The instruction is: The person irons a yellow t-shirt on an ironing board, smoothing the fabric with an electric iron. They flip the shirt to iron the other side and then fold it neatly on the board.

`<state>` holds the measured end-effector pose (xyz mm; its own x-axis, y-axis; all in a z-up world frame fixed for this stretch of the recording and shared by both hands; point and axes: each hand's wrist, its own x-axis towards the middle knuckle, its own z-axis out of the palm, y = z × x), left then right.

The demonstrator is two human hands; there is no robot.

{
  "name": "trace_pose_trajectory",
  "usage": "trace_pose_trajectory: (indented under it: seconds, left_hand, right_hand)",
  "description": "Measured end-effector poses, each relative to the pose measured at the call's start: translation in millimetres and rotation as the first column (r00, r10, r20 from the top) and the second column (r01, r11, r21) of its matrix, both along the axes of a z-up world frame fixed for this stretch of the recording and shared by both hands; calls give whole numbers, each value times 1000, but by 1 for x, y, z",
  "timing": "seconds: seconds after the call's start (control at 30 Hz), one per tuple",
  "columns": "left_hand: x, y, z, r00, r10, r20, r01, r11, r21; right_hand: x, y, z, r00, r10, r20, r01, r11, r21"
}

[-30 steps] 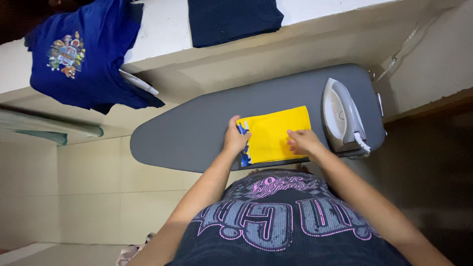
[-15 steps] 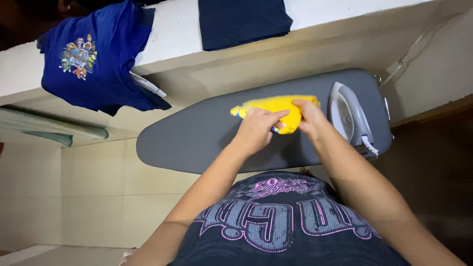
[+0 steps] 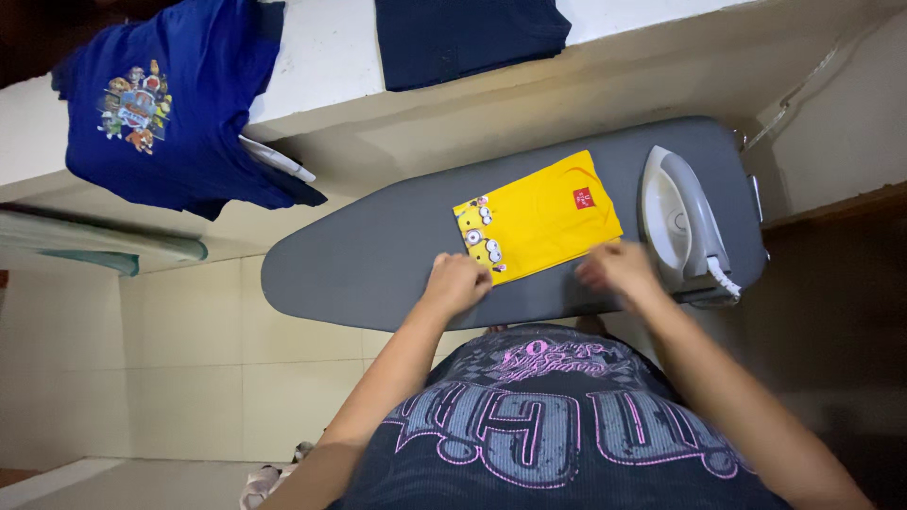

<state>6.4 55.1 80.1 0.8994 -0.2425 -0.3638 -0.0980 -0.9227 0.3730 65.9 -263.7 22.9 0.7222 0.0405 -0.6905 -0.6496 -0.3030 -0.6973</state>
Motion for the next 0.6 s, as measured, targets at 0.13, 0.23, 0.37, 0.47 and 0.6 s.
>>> trace_pose_trajectory:
  seconds: [0.13,0.23,0.37,0.47,0.6]
  left_hand:
    - [19,-20,-16,978,-28,206,35,999,-33]
    - [23,-33,-32,972,-114,205,115,993,6]
    - [17,-34,-53,977,-63,205,68,998,-16]
    - [16,-30,-57,967,-88,241,99,995,-30]
    - [19,-27,-45,985,-65,157,65,998,7]
  right_hand:
    - [10,-24,65,586,424,691,189,757,-625]
    - [21,-26,79,534,562,632,319,558,-766]
    - [33,-35,59,665,561,493,315,388,-866]
    - [50,-57,52,846,375,379,99,588,-803]
    - [65,-68,68,876,418,238,-131,683,-719]
